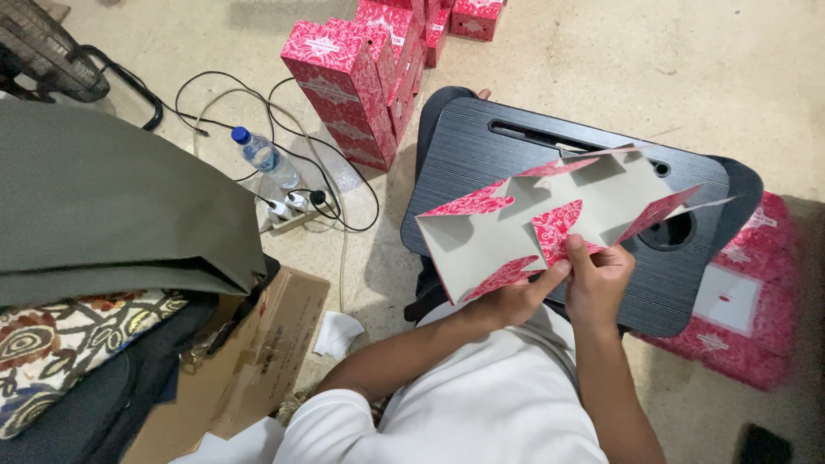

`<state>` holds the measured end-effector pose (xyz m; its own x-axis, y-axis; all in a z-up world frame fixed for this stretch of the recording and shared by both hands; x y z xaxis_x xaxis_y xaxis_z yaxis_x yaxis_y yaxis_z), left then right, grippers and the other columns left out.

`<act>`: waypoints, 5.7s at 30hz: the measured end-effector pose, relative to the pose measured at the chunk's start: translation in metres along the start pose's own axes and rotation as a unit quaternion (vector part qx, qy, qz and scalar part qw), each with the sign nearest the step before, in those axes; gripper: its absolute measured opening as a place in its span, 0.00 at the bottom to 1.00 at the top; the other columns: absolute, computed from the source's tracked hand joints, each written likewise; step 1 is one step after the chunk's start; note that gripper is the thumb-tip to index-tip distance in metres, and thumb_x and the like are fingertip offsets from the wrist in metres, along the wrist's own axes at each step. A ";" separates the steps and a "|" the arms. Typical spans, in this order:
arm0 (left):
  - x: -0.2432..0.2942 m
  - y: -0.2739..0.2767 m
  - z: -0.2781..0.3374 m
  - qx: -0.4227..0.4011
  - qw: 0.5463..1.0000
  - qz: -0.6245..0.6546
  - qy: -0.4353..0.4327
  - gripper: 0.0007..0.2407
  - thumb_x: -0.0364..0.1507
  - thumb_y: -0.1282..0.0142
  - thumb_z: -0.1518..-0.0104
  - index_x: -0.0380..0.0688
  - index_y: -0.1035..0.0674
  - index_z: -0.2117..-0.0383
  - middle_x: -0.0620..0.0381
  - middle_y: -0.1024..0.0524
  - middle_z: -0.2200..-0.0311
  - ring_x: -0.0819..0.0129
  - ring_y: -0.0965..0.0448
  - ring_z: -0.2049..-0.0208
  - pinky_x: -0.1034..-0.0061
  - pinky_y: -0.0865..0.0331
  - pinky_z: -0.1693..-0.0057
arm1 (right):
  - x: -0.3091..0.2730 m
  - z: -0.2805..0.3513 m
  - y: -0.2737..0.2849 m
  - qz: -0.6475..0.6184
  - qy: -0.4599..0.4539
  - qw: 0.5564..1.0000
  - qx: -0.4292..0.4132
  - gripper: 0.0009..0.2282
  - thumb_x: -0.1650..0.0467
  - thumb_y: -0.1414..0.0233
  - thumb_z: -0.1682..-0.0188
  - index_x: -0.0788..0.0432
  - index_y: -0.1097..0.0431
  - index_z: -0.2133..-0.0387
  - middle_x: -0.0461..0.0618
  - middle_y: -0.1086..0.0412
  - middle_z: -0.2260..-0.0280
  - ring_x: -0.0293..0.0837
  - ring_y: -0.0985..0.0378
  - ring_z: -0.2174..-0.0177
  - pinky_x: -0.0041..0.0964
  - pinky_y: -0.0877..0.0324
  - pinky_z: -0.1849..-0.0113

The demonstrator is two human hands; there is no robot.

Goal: The person folds cardboard boxes with a pink and white pattern using their hands on a small lap desk.

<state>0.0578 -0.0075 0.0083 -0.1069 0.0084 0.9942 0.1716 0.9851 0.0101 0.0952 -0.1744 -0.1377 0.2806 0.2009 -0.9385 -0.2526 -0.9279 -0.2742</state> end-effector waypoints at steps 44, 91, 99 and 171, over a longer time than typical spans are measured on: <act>-0.099 -0.013 -0.006 -0.065 0.996 0.052 -0.039 0.17 0.34 0.52 0.32 0.48 0.25 0.84 0.60 0.32 0.86 0.75 0.28 0.78 0.83 0.33 0.55 | 0.005 0.008 -0.004 -0.127 -0.001 0.986 -0.107 0.24 0.57 0.52 0.40 0.62 0.29 0.82 0.54 0.34 0.89 0.40 0.28 0.88 0.29 0.29 0.79; -0.160 0.045 -0.011 0.011 1.000 0.017 0.007 0.20 0.30 0.36 0.42 0.32 0.28 0.48 0.44 0.23 0.49 0.62 0.28 0.43 0.53 0.46 0.32 | -0.005 0.015 -0.005 -0.019 -0.139 0.990 0.029 0.29 0.55 0.53 0.42 0.57 0.33 0.92 0.51 0.39 0.94 0.40 0.33 0.89 0.30 0.27 0.77; -0.180 0.110 -0.019 0.039 0.997 -0.046 0.047 0.20 0.31 0.38 0.42 0.35 0.26 0.46 0.45 0.23 0.49 0.58 0.28 0.43 0.52 0.43 0.33 | -0.075 0.006 -0.024 0.021 0.074 0.992 -0.097 0.20 0.67 0.45 0.49 0.59 0.34 0.92 0.47 0.38 0.93 0.37 0.38 0.90 0.27 0.38 0.82; -0.180 0.040 -0.055 0.110 0.977 -0.176 -0.039 0.06 0.28 0.41 0.39 0.48 0.25 0.74 0.69 0.40 0.98 0.78 0.40 0.94 0.84 0.43 0.80 | -0.029 -0.006 0.040 0.269 0.132 0.953 -0.032 0.04 0.76 0.37 0.52 0.60 0.20 0.64 0.58 0.30 0.51 0.51 0.20 0.63 0.37 0.26 0.68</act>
<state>0.1374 0.0207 -0.1642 -0.1980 -0.3328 0.9220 -0.1030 0.9425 0.3180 0.0825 -0.2194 -0.1206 0.3514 -0.3881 -0.8520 -0.3716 -0.8931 0.2536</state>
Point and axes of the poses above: each hand's wrist, its own z-axis away from the middle knuckle, its own y-axis out of the back of the hand, x = y × z, the point moved 6 cm from there along -z, towards the middle knuckle
